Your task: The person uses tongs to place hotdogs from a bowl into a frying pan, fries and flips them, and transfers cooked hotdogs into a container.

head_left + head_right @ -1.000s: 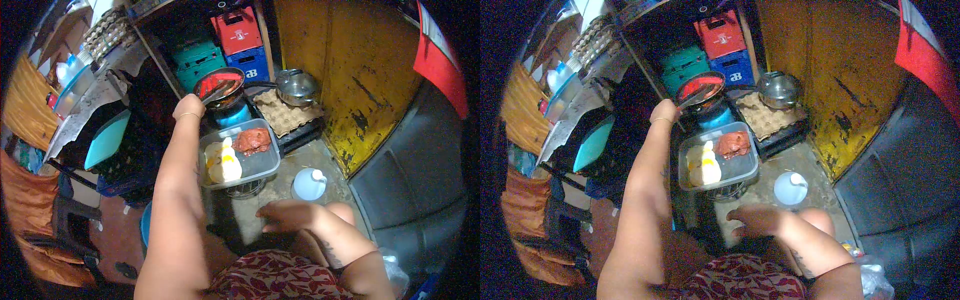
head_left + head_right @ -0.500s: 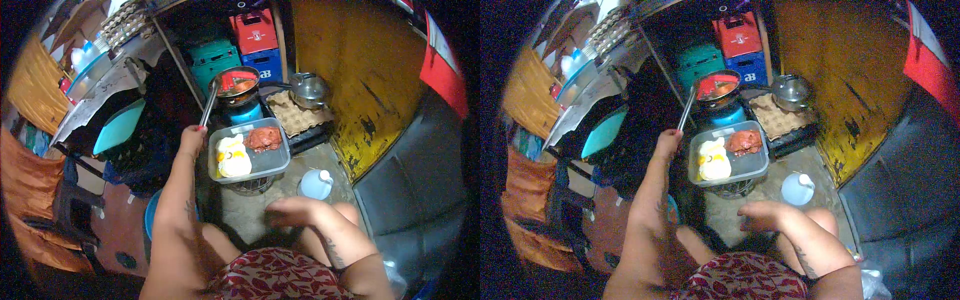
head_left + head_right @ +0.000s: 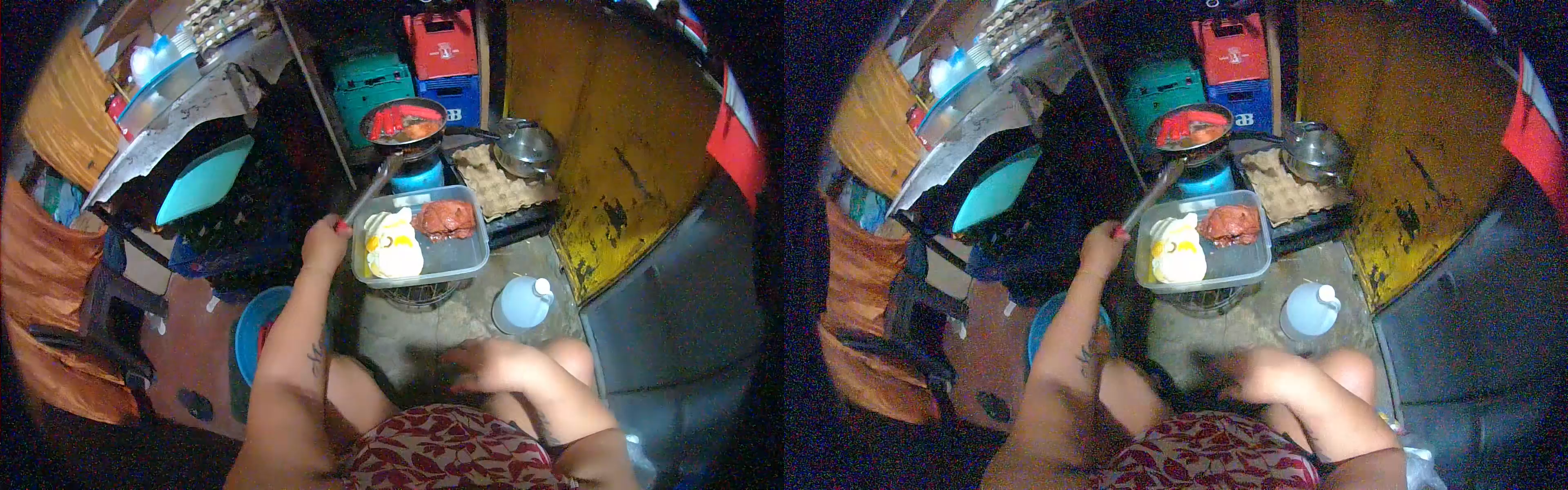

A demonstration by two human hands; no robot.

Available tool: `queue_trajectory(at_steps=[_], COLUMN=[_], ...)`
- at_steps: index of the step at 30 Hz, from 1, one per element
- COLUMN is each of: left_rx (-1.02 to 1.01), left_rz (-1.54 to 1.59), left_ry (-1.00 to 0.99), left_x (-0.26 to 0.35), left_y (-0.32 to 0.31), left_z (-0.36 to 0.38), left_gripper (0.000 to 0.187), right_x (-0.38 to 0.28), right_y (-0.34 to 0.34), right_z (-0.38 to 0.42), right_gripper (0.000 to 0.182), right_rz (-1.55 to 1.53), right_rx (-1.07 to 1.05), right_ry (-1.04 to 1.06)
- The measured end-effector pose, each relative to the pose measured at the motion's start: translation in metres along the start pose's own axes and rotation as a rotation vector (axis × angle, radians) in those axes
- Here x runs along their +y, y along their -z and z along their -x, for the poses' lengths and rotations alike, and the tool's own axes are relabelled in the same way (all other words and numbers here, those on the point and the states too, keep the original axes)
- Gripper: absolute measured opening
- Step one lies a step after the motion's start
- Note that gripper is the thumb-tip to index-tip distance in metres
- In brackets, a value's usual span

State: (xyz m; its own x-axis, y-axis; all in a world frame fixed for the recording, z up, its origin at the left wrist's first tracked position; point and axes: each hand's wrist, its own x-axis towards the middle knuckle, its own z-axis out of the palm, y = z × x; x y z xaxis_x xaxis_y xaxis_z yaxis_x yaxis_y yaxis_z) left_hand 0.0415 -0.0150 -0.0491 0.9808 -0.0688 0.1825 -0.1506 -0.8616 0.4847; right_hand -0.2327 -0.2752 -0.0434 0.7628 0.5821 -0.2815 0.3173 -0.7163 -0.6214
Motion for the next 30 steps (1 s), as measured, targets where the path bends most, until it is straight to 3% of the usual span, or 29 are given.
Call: queue_trajectory(at_steps=[6,10,12,13,16,19,22,24,28,30], left_rx=[0.191,0.261,0.343,0.354,0.366,0.323,0.33,0.326,0.354,0.327], left_rz=[-0.138,-0.453,-0.611,-0.657,-0.805,-0.874,-0.849,-0.843,-0.843,-0.869], left_ry=[-0.132,-0.192,-0.246,-0.283,-0.388,-0.463,-0.448,-0.432,-0.427,-0.383], left_x=[0.071,0.115,0.135,0.145,0.162,0.173,0.175,0.176,0.178,0.186], left_y=[0.004,-0.008,-0.018,-0.02,-0.037,-0.053,-0.073,-0.085,-0.107,-0.109], left_z=[-0.049,-0.105,-0.13,-0.138,-0.166,-0.183,-0.199,-0.207,-0.223,-0.222], left_gripper=[0.024,0.018,0.021,0.021,0.024,0.025,0.027,0.027,0.027,0.027], right_x=[0.024,0.027,0.031,0.034,0.034,0.027,0.041,0.052,0.05,0.047], right_y=[-0.009,0.013,0.017,0.019,0.038,0.062,0.047,0.041,0.057,0.063], right_z=[0.007,0.016,0.019,0.021,0.029,0.038,0.044,0.041,0.047,0.05], right_gripper=[0.069,0.064,0.06,0.059,0.057,0.057,0.057,0.057,0.058,0.059], right_rz=[-0.122,0.012,-0.035,-0.054,-0.117,-0.22,-0.068,-0.057,-0.124,-0.07], right_rx=[0.075,-0.036,-0.012,-0.002,0.085,-0.023,0.096,-0.062,-0.087,0.088], right_ry=[0.003,0.032,-0.092,-0.137,-0.003,-0.007,0.0,-0.104,-0.117,-0.007])
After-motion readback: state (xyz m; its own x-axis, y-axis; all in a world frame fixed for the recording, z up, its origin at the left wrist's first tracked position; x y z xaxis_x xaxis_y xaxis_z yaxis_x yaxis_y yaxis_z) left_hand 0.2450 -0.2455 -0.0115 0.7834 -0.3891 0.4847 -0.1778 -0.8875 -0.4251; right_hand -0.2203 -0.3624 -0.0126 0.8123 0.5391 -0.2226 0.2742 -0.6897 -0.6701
